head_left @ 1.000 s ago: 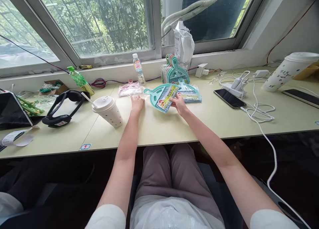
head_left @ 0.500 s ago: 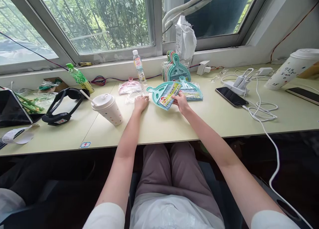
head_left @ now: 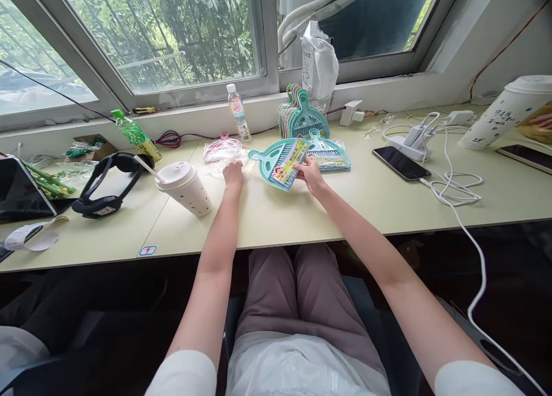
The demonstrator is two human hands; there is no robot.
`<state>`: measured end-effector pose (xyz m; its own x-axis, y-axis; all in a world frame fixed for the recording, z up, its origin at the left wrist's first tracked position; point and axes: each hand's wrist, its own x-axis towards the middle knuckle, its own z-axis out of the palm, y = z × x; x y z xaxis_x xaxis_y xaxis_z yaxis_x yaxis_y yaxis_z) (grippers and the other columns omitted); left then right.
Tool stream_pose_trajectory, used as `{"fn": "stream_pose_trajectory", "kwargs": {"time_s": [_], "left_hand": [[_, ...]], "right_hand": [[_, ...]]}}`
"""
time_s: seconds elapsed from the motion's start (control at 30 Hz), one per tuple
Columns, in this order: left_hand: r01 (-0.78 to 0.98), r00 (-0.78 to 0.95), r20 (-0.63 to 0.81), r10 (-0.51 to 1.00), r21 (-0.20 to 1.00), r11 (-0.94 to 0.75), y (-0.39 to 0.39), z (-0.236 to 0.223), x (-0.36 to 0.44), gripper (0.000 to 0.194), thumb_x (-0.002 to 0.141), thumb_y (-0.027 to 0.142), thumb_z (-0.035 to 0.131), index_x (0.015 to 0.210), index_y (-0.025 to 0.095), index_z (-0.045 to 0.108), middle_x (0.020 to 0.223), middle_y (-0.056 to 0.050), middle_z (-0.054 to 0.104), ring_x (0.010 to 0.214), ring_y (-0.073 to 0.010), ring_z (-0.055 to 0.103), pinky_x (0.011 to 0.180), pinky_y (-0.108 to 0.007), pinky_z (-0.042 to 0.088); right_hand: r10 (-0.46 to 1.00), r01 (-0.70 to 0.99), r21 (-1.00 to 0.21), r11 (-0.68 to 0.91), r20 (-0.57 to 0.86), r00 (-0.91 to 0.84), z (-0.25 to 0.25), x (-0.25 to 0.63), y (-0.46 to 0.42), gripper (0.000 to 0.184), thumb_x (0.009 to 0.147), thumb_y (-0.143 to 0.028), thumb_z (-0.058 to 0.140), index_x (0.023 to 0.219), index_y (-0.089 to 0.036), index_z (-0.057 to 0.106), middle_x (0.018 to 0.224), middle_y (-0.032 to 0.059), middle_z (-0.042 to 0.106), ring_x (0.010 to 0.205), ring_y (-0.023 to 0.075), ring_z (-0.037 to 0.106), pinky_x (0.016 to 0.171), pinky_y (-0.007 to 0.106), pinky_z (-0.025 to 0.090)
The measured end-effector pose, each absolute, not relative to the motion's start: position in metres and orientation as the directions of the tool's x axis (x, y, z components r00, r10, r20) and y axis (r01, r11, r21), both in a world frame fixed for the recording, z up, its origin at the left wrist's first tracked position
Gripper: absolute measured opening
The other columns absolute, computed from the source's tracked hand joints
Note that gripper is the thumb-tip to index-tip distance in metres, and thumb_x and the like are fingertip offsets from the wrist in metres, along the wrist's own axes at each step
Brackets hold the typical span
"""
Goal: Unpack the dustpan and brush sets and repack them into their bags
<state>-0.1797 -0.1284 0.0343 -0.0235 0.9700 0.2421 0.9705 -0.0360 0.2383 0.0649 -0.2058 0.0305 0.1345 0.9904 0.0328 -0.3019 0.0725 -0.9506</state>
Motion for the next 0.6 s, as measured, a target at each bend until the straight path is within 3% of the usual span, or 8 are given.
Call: {"fn": "stream_pose_trajectory", "kwargs": {"time_s": [0.2, 0.43, 0.6], "left_hand": [[0.899, -0.040, 0.451, 0.892, 0.405, -0.164, -0.128, 0.033, -0.175, 0.047, 0.092, 0.002, 0.034, 0.110, 0.019, 0.074, 0.124, -0.011, 0.066, 0.112, -0.0285, 0.065, 0.097, -0.038, 0.049], [0.867, 0.062, 0.647, 0.760, 0.342, -0.362, -0.137, 0.035, -0.158, 0.049, 0.093, 0.001, 0.037, 0.116, 0.023, 0.074, 0.126, -0.012, 0.066, 0.121, -0.0267, 0.061, 0.092, -0.035, 0.054], [0.791, 0.134, 0.705, 0.696, 0.347, -0.504, -0.146, 0.038, -0.147, 0.042, 0.094, 0.003, 0.043, 0.105, 0.027, 0.077, 0.122, -0.008, 0.070, 0.120, -0.0244, 0.062, 0.096, -0.035, 0.054]], "right_hand": [[0.993, -0.324, -0.945, 0.053, 0.015, 0.119, 0.027, 0.064, -0.203, 0.017, 0.081, -0.013, 0.065, 0.096, -0.021, 0.064, 0.085, 0.0007, 0.076, 0.083, 0.0195, 0.076, 0.092, 0.046, 0.065], [0.968, -0.363, -0.928, 0.080, -0.016, 0.252, 0.022, 0.068, -0.197, 0.017, 0.081, -0.009, 0.063, 0.095, -0.020, 0.063, 0.085, 0.0016, 0.076, 0.082, 0.0191, 0.075, 0.091, 0.043, 0.065], [0.979, -0.370, -0.921, 0.120, 0.048, 0.199, 0.019, 0.060, -0.198, 0.018, 0.079, -0.013, 0.070, 0.094, -0.021, 0.063, 0.090, 0.0011, 0.076, 0.086, 0.0198, 0.075, 0.090, 0.046, 0.065]]}}
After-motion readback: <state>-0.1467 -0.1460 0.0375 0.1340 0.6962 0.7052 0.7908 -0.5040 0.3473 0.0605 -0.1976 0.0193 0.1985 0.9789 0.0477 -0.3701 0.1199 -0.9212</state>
